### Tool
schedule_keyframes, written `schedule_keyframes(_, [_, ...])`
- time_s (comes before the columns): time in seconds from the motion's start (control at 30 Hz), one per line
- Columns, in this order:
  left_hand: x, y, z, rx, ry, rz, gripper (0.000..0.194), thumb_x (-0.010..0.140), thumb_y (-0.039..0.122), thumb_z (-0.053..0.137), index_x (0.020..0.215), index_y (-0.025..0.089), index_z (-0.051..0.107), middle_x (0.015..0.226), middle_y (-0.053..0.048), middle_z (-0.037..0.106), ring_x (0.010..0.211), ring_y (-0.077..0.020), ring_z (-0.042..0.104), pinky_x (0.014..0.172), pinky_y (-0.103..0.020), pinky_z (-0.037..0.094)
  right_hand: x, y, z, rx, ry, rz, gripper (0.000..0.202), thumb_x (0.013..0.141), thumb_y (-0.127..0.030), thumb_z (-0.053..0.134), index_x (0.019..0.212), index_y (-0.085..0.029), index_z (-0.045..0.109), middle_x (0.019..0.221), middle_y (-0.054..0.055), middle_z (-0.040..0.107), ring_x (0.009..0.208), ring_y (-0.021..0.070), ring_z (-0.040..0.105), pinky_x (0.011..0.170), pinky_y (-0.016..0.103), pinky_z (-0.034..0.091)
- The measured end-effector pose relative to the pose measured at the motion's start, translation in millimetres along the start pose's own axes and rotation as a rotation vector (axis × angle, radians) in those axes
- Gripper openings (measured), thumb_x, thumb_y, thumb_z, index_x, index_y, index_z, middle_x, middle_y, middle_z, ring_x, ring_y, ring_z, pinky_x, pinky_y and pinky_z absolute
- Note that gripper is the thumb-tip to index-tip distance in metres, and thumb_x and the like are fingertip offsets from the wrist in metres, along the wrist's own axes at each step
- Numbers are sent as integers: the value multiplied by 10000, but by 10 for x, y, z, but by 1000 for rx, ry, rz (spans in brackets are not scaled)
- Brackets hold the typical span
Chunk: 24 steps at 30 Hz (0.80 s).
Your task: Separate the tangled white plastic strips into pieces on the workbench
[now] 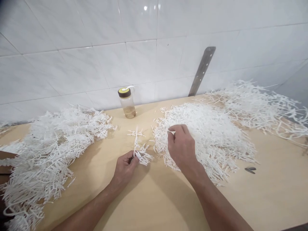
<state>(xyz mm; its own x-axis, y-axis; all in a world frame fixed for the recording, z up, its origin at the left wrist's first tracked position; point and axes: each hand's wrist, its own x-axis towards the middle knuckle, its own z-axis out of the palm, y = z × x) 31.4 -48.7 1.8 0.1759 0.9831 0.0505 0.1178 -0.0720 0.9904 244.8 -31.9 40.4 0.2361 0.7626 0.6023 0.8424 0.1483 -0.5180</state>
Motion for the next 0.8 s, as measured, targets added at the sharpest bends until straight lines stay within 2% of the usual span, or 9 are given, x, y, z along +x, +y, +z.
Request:
schedule_keyframes(0.07, [-2, -7, 5, -2, 8, -11, 288, 837, 355, 591, 634, 152, 569, 607, 19, 441, 607, -109, 381, 558, -221, 304, -4, -62, -49, 78, -10, -28, 86, 892, -208, 536, 895, -182, 619, 927, 70, 622, 641, 140, 549, 591, 284, 453])
schedule_keyframes(0.1, [-3, -8, 7, -1, 5, -13, 291, 835, 363, 594, 636, 152, 570, 612, 15, 452, 616, -113, 394, 567, -223, 315, -26, -116, -59, 142, -76, -43, 111, 909, -213, 524, 907, -186, 631, 940, 70, 633, 645, 135, 557, 589, 277, 461])
schedule_keyframes(0.23, [-2, -22, 15, 12, 9, -1, 286, 841, 378, 591, 666, 152, 593, 626, 12, 476, 630, -120, 412, 587, -226, 334, -179, -362, -14, 334, -500, -103, 164, 936, -232, 524, 975, -211, 682, 958, 55, 668, 689, 136, 597, 640, 278, 490])
schedule_keyframes(0.3, [1, -37, 15, 22, 11, 11, 272, 844, 370, 588, 683, 151, 607, 622, 15, 475, 621, -118, 407, 578, -224, 331, -243, -430, 29, 338, -608, -107, 169, 930, -237, 540, 997, -216, 694, 963, 57, 668, 727, 150, 608, 655, 290, 488])
schedule_keyframes(0.47, [-5, -52, 12, 64, -12, 34, 249, 864, 339, 565, 725, 145, 637, 637, 11, 503, 632, -123, 429, 588, -225, 344, -273, -413, 76, 329, -637, -107, 182, 936, -201, 531, 950, -213, 712, 917, 57, 660, 800, 167, 619, 696, 298, 477])
schedule_keyframes(0.63, [-14, -36, 9, 80, -66, 35, 252, 888, 328, 532, 759, 143, 645, 669, 2, 534, 661, -133, 459, 611, -230, 365, -262, -377, 74, 307, -634, -224, 217, 964, -171, 476, 940, -212, 688, 919, 46, 639, 800, 150, 613, 732, 294, 471])
schedule_keyframes(0.8, [-20, 8, 3, 97, -75, 46, 281, 893, 360, 537, 720, 148, 601, 630, 22, 466, 619, -114, 397, 580, -224, 330, -292, -417, 131, 137, -632, -302, 220, 967, -138, 425, 885, -178, 625, 879, 59, 608, 774, 161, 585, 645, 277, 431])
